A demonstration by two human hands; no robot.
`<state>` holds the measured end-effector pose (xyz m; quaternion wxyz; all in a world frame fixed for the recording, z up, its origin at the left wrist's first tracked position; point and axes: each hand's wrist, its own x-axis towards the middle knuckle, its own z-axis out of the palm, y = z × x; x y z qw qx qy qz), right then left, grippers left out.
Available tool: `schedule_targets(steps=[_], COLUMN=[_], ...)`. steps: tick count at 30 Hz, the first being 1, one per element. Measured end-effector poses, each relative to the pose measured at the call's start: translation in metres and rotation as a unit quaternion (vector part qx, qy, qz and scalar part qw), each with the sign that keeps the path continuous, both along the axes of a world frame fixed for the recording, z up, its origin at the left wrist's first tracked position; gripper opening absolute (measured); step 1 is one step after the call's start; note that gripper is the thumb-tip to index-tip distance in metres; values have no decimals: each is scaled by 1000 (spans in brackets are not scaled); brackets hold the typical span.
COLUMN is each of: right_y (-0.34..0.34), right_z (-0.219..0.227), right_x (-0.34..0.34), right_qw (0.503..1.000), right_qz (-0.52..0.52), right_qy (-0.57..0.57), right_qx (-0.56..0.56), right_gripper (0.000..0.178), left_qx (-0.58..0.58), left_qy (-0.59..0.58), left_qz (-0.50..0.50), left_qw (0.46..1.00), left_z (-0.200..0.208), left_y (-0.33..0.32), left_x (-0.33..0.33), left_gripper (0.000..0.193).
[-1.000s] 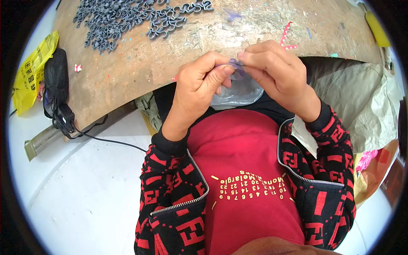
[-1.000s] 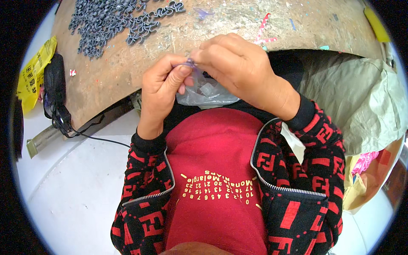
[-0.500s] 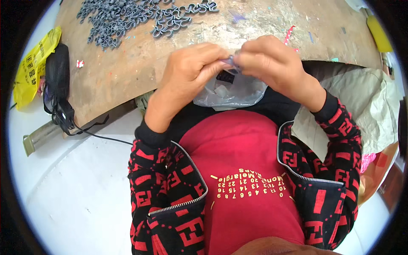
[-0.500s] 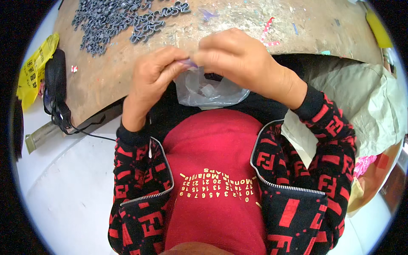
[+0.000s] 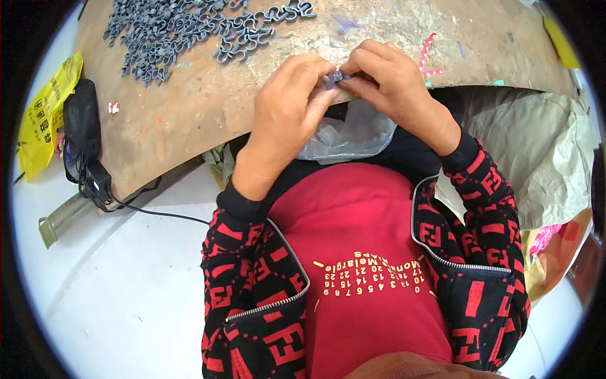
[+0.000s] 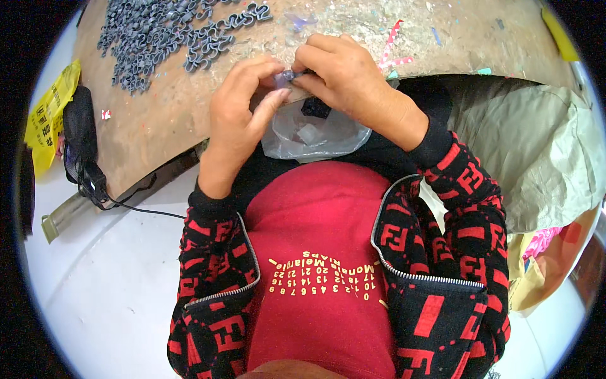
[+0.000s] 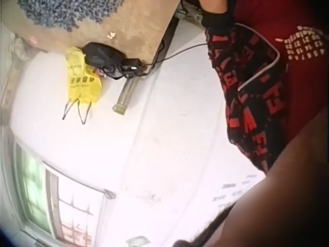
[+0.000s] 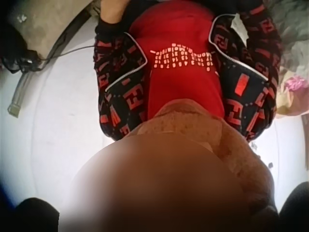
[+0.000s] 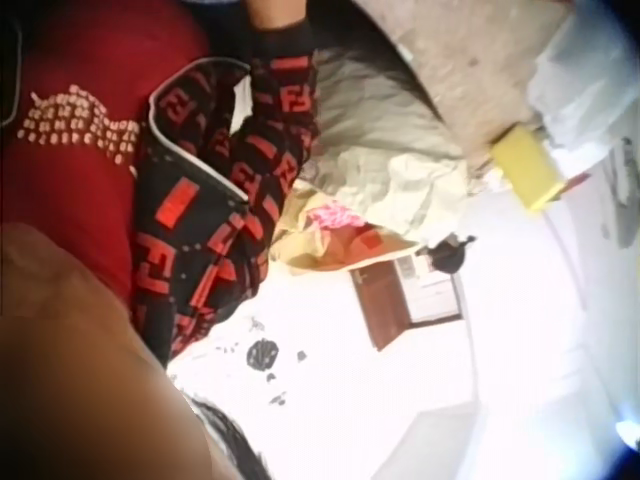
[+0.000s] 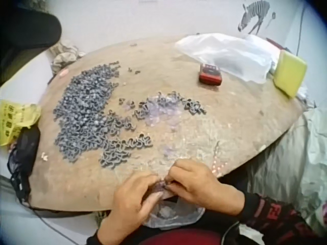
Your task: Manually placing small grey plastic components into individual plastic bags and grouping them.
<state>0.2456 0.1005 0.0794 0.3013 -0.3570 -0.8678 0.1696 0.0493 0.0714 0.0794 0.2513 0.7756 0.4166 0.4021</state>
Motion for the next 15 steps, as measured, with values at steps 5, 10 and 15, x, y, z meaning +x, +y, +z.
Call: schedule_targets(steps=[5,10,15], right_y=[-1,0,-1], right_z=[4,7,15], right_x=[5,4,3], right_qw=[994,997,999], right_qz=[-2,29,39], right_qy=[21,27,-16], right_qx=[-103,-69,-4], right_gripper=[17,17,17], left_qx=[29,72,94], left_qy=[17,33,56], left_qz=[36,35,12], left_qw=[999,996,994], left_z=[-5,-5,3], left_y=[-4,-7,-4], left_x=[6,9,12], left_gripper=[23,22,20])
